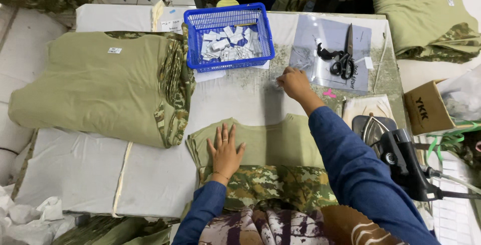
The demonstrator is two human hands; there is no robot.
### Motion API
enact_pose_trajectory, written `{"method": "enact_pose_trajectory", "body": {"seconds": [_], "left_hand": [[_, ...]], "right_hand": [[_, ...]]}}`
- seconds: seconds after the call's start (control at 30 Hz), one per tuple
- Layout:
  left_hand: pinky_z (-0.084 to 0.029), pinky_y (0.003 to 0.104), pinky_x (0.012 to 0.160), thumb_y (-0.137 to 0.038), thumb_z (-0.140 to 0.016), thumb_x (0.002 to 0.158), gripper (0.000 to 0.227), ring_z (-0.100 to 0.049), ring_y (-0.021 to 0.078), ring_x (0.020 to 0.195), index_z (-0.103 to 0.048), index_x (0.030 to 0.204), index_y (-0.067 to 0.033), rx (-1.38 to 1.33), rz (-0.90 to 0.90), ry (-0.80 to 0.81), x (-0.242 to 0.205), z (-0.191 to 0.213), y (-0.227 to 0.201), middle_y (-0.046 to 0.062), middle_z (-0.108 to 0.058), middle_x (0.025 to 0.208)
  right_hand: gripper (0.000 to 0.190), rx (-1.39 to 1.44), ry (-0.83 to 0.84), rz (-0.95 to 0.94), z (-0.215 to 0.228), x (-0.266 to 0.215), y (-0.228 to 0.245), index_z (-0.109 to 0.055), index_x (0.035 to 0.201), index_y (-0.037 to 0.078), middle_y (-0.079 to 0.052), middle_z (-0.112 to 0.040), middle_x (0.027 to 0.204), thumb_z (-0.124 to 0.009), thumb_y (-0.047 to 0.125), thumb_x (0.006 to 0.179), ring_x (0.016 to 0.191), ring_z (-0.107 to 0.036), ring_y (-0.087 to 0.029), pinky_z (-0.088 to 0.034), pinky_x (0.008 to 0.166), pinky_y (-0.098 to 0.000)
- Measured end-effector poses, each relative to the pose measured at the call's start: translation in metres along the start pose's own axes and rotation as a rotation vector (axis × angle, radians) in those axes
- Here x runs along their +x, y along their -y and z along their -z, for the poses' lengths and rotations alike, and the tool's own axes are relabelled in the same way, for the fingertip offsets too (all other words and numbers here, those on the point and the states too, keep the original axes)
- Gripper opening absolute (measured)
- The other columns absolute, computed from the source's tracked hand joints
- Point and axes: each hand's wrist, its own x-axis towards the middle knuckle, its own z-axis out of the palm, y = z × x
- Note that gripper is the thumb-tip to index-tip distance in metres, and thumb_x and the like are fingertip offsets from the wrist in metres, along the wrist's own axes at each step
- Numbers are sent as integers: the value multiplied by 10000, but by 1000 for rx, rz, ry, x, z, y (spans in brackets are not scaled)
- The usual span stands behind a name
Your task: The person irons a camouflage-patterned shirt on a table using a steam iron. They repeatedly pick up small white labels from a blue basket, place them on the shirt, and press them with the iron. The person also folds the shirt and handles other folded garments on the table.
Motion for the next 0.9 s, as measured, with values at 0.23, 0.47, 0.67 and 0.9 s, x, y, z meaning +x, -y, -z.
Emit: {"method": "enact_pose_trajectory", "body": {"seconds": [0.23, 0.47, 0.67, 0.9], "left_hand": [[-33, 661, 1138, -468, -426, 993, 670, -85, 321, 1513, -203, 1559, -188, 35, -5, -24, -2, -1, 0, 143, -110, 1642], [-36, 659, 1139, -469, -418, 998, 660, -82, 317, 1515, -209, 1558, -190, 21, -8, -35, -2, -3, 1, 139, -121, 1640], [-51, 670, 1131, -474, -422, 993, 653, -91, 314, 1514, -227, 1553, -200, 19, -11, -51, -1, -5, 4, 133, -137, 1638], [-112, 689, 1104, -441, -498, 984, 498, -318, 318, 1435, -465, 1413, -192, -23, -65, -228, 0, -12, 7, 124, -421, 1496]], "right_hand": [[101, 3, -232, 16, -20, 1, -18, -698, 900, 240, 4, -716, 780, -698, 329, 851, 809, -714, -247, -510, 805, -402], [206, 216, -74, -41, 15, -17, -5, -730, 1065, 224, -21, -721, 917, -704, 282, 869, 935, -689, -279, -552, 824, -427], [166, 732, -179, -220, 3, -14, -13, -727, 1005, 199, 11, -724, 903, -755, 261, 854, 863, -680, -224, -542, 791, -380], [231, 2076, -293, -515, 65, -98, 16, -671, 1072, 35, -34, -698, 897, -753, 69, 859, 800, -724, -120, -633, 790, -240]]}}
